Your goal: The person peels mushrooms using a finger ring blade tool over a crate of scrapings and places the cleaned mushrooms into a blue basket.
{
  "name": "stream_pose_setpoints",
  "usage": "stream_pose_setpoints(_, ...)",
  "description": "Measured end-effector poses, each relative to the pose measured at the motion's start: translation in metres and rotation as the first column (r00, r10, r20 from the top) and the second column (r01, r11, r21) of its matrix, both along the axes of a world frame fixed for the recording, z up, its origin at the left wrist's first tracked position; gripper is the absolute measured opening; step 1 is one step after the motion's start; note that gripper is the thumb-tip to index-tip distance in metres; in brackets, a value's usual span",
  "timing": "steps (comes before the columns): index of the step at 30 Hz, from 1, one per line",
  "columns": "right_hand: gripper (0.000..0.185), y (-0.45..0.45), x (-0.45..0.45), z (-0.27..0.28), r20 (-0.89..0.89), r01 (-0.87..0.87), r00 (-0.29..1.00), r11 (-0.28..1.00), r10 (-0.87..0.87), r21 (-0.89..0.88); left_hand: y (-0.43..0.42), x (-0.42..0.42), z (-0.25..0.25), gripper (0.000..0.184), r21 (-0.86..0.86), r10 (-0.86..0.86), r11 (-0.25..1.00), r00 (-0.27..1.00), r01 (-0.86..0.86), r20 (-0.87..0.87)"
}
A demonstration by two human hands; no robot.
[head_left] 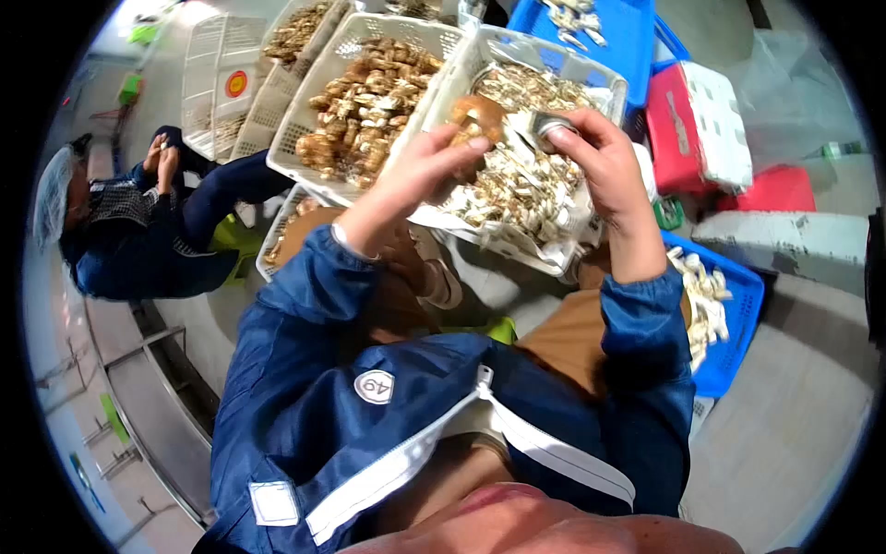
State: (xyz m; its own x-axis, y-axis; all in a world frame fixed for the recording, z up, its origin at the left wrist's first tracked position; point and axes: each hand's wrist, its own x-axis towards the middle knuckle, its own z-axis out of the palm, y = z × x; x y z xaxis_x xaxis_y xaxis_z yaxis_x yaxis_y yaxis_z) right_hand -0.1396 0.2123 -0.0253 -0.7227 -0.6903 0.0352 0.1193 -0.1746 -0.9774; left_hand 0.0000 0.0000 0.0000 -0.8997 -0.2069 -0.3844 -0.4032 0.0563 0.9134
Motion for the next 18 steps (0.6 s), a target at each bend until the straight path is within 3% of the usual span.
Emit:
stream_pose_setpoints(2,0.019,-0.017,0.002,0.013,-0.032,0.036,0.999,0.999,-0.037,-0.038,-0.018,0.003,0.001,0.061,0.043,-0.023,0.999,0.995,0.027,-0.095)
stream_pose_setpoints(3,0.017,0.014,0.036,-0.01,0.091,0.017,0.996,0.999,-0.014,-0.036,0.002,0.014,-0.008,0.055,0.062,-0.034,0.997,0.997,0.038,-0.064)
stream_pose_setpoints(4,0.016,0.01,0.02,-0.009,0.031,0.009,0.999,0.996,-0.007,-0.085,0.005,0.009,-0.005,0.049,0.057,-0.035,0.997,0.994,0.042,-0.103)
stream_pose_setpoints(7,0.016,0.025,0.006,-0.001,0.004,-0.023,1.0,0.999,0.023,-0.028,0.016,-0.005,-0.009,0.059,0.231,-0.091,0.967,0.993,0.106,-0.077)
stream_pose_setpoints(12,0.016,0.024,0.009,-0.001,0.073,-0.044,0.996,0.994,0.051,-0.102,0.023,-0.001,-0.001,0.054,0.211,-0.05,0.975,0.995,0.066,-0.083)
stream_pose_setpoints(15,0.016,0.02,0.012,-0.001,0.025,-0.072,0.997,0.99,0.075,-0.119,0.013,-0.002,-0.023,0.052,0.087,-0.122,0.988,0.988,0.13,-0.09)
stream_pose_setpoints(18,0.013,0.016,0.014,-0.003,0.182,-0.034,0.98,0.974,0.076,-0.223,0.014,-0.004,-0.021,0.047,0.151,-0.165,0.975,0.986,0.165,-0.011)
